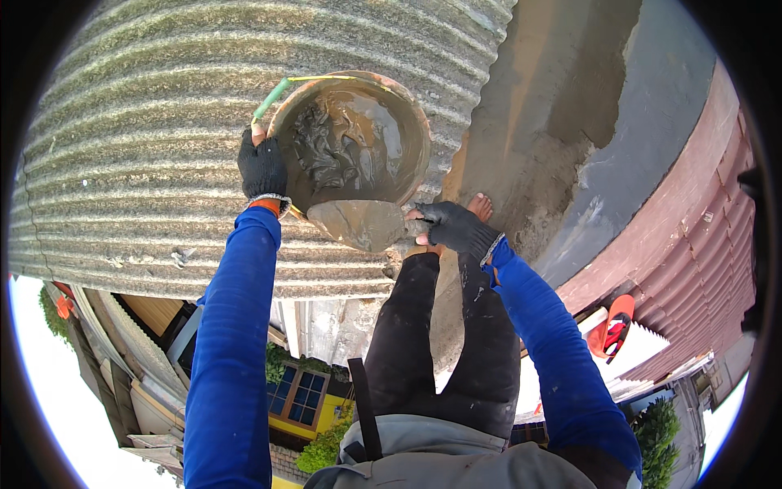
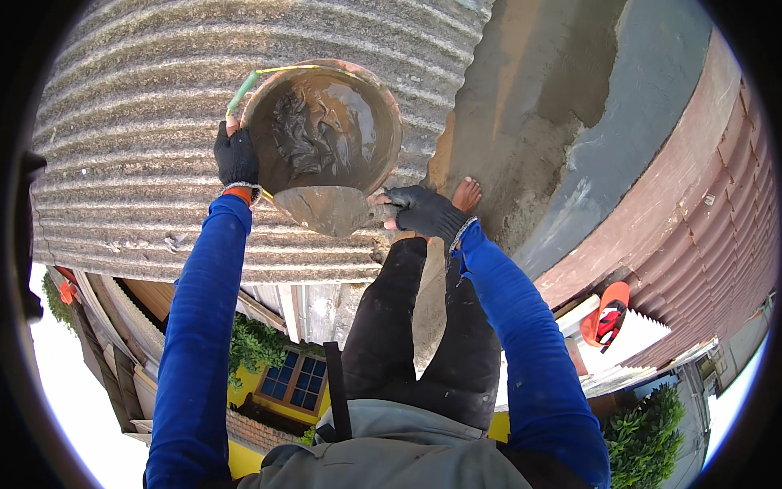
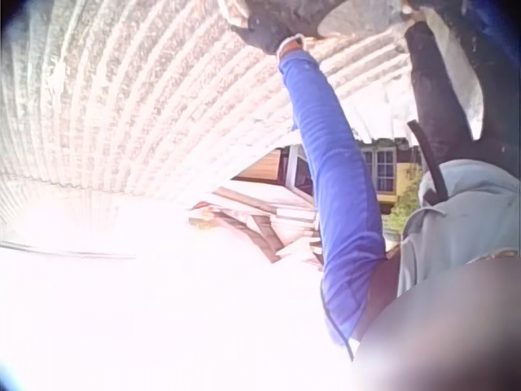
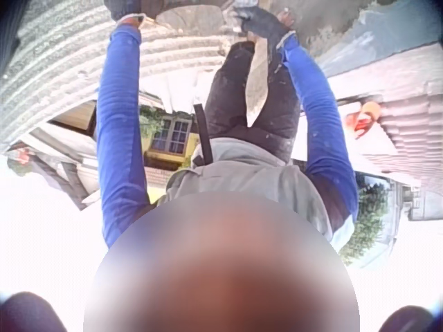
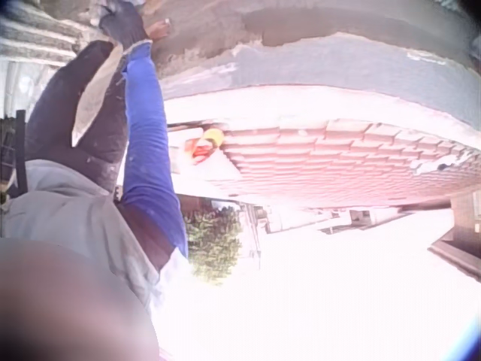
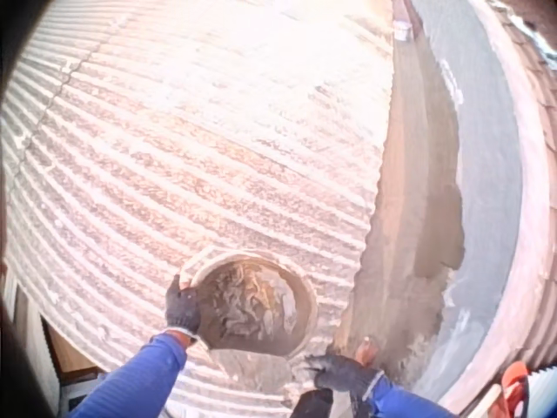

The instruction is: The person scoops wet cement from a bucket with a trowel and spreads it onto a corrugated roof surface. They repeatedly smooth the cement along the roof's edge, working progressively along the seam.

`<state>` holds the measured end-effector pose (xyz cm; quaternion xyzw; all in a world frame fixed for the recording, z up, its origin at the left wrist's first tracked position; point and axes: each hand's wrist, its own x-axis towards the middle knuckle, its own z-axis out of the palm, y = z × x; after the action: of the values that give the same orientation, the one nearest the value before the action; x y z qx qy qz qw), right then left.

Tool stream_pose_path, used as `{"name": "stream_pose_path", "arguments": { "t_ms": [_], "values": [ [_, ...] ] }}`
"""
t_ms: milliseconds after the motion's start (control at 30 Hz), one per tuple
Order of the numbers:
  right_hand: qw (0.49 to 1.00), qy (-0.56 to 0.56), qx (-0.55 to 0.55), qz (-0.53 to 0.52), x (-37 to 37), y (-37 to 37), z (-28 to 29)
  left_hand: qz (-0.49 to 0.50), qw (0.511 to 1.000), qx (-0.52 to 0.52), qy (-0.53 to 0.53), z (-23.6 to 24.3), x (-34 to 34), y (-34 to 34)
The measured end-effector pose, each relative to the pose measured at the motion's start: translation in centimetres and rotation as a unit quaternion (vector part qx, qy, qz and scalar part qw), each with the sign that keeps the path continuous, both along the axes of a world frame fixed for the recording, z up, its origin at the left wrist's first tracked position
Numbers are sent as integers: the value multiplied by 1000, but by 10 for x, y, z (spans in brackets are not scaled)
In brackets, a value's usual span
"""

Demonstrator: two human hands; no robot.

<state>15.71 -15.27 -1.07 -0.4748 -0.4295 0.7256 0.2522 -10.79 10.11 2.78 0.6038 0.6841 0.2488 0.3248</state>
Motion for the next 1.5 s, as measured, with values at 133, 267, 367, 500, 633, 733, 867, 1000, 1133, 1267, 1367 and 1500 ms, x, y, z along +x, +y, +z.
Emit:
{"name": "stream_pose_path", "arguments": {
  "t_ms": [133,267,367,500,633,733,867,1000,1133,1267,1367,1500],
  "values": [
    [1000,5,-9,-24,32,1,9,4,1000,4,0,-4,-4,-2],
    [990,-24,13,-140,77,-1,0,4,1000,0,-6,-5,-7,-3],
    [964,-58,5,-258,114,0,-22,24,997,-43,-53,-3,-11,-2],
    [914,-92,-74,-389,168,7,-80,49,997,-55,-36,1,-17,-2],
    [844,-8,-109,-526,211,25,-159,104,991,-89,-13,4,-33,3],
    [798,-18,-131,-588,233,44,-214,122,988,-95,30,2,-46,1],
    [777,-10,-131,-615,256,51,-270,144,984,-100,36,-5,-50,-11],
    [769,-65,-160,-615,261,56,-305,107,987,-53,107,-3,-41,-25],
    [786,-134,-146,-586,268,62,-325,107,984,-87,110,2,-34,-26],
    [789,-163,-185,-563,267,67,-332,117,987,-91,57,3,-20,-31],
    [787,-235,-181,-541,262,72,-333,122,986,-83,79,2,-8,-34],
    [755,-354,-175,-523,251,84,-324,159,982,-91,53,0,-4,-30]
  ]
}}
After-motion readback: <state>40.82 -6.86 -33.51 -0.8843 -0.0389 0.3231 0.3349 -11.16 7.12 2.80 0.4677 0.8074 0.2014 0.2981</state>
